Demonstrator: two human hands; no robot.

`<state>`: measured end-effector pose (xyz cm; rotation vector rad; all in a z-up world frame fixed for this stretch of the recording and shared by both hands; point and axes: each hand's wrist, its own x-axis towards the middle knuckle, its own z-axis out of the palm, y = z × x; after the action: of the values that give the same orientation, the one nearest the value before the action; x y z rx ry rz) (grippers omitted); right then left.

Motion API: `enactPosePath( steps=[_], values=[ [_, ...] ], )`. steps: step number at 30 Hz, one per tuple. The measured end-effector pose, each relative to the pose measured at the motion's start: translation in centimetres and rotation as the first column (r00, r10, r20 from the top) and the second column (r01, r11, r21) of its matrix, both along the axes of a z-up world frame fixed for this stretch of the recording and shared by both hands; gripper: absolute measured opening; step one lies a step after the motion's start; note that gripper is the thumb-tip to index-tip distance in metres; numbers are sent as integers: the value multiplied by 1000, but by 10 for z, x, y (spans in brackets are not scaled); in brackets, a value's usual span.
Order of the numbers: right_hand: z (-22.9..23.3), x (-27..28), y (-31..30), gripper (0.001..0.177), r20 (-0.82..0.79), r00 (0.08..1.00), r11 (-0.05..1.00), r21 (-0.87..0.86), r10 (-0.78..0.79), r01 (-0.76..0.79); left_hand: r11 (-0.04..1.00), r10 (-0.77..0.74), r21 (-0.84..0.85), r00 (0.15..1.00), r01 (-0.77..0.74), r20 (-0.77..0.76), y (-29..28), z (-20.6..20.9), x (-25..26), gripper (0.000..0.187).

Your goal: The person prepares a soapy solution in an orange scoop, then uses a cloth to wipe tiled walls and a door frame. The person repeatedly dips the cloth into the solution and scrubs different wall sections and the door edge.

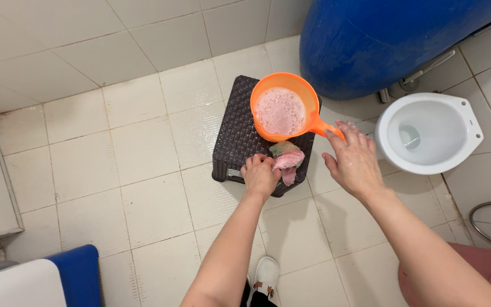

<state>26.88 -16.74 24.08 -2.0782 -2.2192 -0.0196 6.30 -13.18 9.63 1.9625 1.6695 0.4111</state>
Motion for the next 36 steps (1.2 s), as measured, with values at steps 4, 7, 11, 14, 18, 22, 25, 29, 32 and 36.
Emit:
enactPosePath(
  steps=[4, 7, 11, 14, 18, 22, 25, 29, 32, 36],
  values=[
    [23, -19, -6, 49, -126, 992, 999, -28, 21, -25, 986, 52, -165, 915, 16, 400, -4, 49, -25, 27],
    [49, -38, -4, 49, -317, 946, 994, -56, 69, -91, 946, 144, -322, 853, 30, 502, -1, 125, -50, 31],
    [88, -75, 5, 56, -536, 837, 970, -126, 110, -209, 957, 139, -289, 825, 31, 548, 7, 231, -94, 28],
    [126, -113, 21, 67, -681, 732, 949, -211, 31, -236, 964, 165, -267, 825, -18, 541, 17, 304, -129, 27],
    [169, -171, 42, 82, -717, 684, 946, -111, 136, -305, 927, 283, -375, 692, -20, 664, 32, 371, -180, 23],
    [191, -228, 80, 69, -811, 579, 945, -122, 82, -304, 987, 154, -60, 784, -147, 601, 73, 408, -232, 26],
    [184, -270, 117, 37, -869, 493, 958, -95, 54, -272, 986, 125, 20, 810, -166, 573, 105, 427, -279, 27],
    [175, -313, 171, 25, -949, 315, 965, -64, 20, -254, 974, 170, 48, 847, -224, 503, 143, 452, -352, 26],
    [185, -343, 209, 23, -973, 224, 980, -99, -60, -171, 969, 155, 103, 879, -224, 451, 163, 474, -410, 32],
    [220, -405, 245, 28, -945, 141, 940, -313, -294, -133, 966, 251, -168, 874, -198, 416, 171, 497, -455, 28]
  ],
)
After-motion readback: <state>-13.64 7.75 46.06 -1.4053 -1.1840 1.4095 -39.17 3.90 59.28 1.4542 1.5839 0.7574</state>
